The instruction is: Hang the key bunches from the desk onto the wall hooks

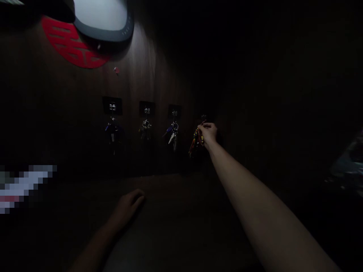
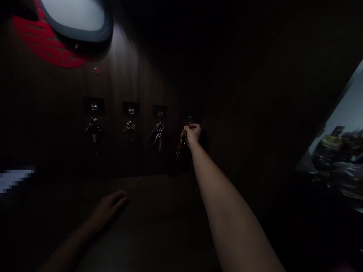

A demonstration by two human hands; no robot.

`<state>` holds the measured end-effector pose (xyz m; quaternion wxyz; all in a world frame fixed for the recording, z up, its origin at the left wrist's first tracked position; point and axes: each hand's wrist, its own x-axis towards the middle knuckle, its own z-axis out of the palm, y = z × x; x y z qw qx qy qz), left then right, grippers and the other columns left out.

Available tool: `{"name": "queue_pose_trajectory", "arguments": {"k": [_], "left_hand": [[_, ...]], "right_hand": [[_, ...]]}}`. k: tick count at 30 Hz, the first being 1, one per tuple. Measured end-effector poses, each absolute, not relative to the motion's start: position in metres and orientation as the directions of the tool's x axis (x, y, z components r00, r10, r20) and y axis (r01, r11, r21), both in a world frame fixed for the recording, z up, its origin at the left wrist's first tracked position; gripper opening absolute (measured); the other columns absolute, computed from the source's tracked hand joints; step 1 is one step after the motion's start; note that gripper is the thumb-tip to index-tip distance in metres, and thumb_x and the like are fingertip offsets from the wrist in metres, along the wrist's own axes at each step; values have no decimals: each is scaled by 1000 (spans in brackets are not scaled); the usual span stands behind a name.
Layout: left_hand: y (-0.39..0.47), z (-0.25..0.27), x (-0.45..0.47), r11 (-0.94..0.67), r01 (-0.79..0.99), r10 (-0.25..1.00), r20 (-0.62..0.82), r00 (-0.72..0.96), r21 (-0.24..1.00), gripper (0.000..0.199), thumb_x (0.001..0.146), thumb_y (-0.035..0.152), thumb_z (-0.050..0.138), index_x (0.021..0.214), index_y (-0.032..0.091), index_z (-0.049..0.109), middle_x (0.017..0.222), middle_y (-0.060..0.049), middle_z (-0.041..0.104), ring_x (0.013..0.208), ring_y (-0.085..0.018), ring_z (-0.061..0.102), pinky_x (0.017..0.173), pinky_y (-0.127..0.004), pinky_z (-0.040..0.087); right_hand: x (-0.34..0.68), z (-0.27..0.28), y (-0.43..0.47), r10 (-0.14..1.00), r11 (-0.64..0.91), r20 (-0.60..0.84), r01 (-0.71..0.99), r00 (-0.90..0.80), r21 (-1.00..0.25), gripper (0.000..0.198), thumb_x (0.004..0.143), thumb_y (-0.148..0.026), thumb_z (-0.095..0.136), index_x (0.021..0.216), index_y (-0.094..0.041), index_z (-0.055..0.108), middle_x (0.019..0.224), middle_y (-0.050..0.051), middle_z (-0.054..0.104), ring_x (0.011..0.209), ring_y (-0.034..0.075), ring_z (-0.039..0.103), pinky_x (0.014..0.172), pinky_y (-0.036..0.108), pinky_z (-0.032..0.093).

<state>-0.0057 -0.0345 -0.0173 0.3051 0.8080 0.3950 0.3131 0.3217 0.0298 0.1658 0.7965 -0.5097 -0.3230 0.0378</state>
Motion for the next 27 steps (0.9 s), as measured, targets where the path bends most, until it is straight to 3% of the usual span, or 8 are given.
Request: {"name": "queue_pose_trajectory", "arguments": {"k": [10, 16, 27], "left_hand": [[-34, -17, -7, -504, 454, 829, 262, 494, 735, 28, 81, 41, 40, 83, 22, 61, 87, -2, 67, 86, -19, 61, 78, -28, 45], [-35, -16, -9, -512, 434, 823, 279, 495, 741, 27, 80, 39, 42, 82, 21, 61, 89, -2, 68, 87, -19, 61, 80, -28, 45], [-34, -20, -11, -519, 416, 821, 301, 485, 747, 26, 79, 38, 43, 83, 20, 62, 88, -2, 68, 86, -19, 62, 79, -27, 45]], "right_hand": [[317, 123, 23, 442, 478, 355, 118, 824, -871, 28, 54, -17, 66, 75, -20, 48, 56, -8, 53, 47, 8, 51, 43, 18, 40], [313, 82, 2, 478, 466, 319, 71, 818, -882, 31, 51, -17, 65, 78, -19, 52, 62, -7, 57, 54, 8, 54, 47, 17, 42], [270, 1, -39, 663, 331, 236, 4, 710, -943, 22, 53, -27, 63, 73, -18, 59, 63, -2, 59, 56, 10, 56, 47, 20, 43]]}}
